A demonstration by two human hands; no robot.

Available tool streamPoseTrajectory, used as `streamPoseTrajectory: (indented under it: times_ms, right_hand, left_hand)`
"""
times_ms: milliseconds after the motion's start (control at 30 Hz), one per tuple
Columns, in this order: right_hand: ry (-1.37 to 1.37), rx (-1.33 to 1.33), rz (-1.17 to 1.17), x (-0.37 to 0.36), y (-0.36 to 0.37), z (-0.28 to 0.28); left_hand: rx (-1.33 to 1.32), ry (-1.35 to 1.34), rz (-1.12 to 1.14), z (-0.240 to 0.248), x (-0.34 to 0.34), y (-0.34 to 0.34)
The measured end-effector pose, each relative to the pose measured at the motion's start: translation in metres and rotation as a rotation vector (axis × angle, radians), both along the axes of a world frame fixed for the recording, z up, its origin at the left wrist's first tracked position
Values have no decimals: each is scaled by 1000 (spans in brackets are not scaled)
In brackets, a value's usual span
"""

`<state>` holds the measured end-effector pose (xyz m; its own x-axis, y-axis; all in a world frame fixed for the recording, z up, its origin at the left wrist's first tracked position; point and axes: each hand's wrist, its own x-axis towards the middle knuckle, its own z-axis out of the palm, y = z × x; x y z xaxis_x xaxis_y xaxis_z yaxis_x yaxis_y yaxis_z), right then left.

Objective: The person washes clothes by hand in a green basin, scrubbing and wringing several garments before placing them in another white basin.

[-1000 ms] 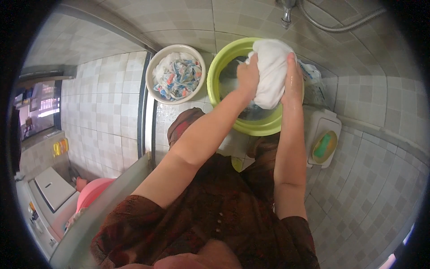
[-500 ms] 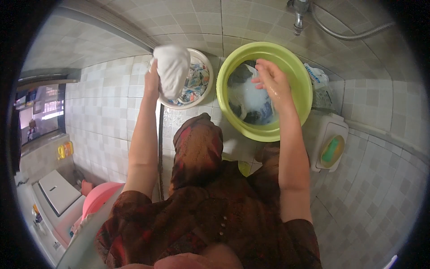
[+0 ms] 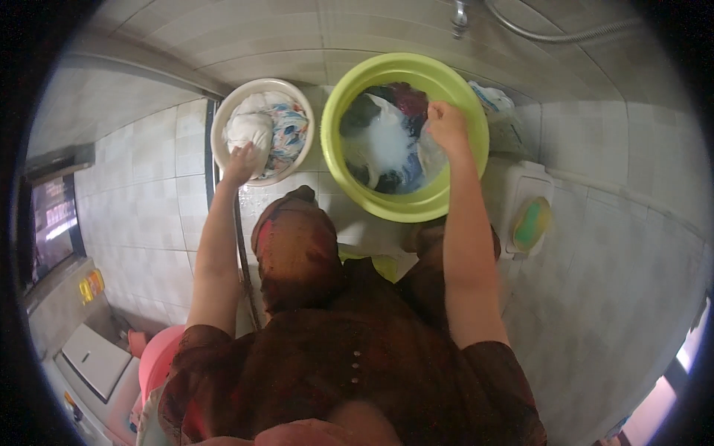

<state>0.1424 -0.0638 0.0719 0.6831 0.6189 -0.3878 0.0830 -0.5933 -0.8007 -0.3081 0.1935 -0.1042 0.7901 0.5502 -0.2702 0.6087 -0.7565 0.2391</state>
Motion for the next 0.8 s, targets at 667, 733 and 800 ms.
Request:
streamPoseTrajectory:
  times_ms: [667,733,800]
  right_hand:
    - [-215,-288,739,-59,-37,-17]
    - [-60,-302,725,-64,-30,16]
    - [139,-462,642,-65,-26,67]
  left_hand:
    - [-1127,-728,223,325,266,-157]
    - [-1185,-747,315,302,268,-173]
    - [-1279,-713,457,277,265,-187]
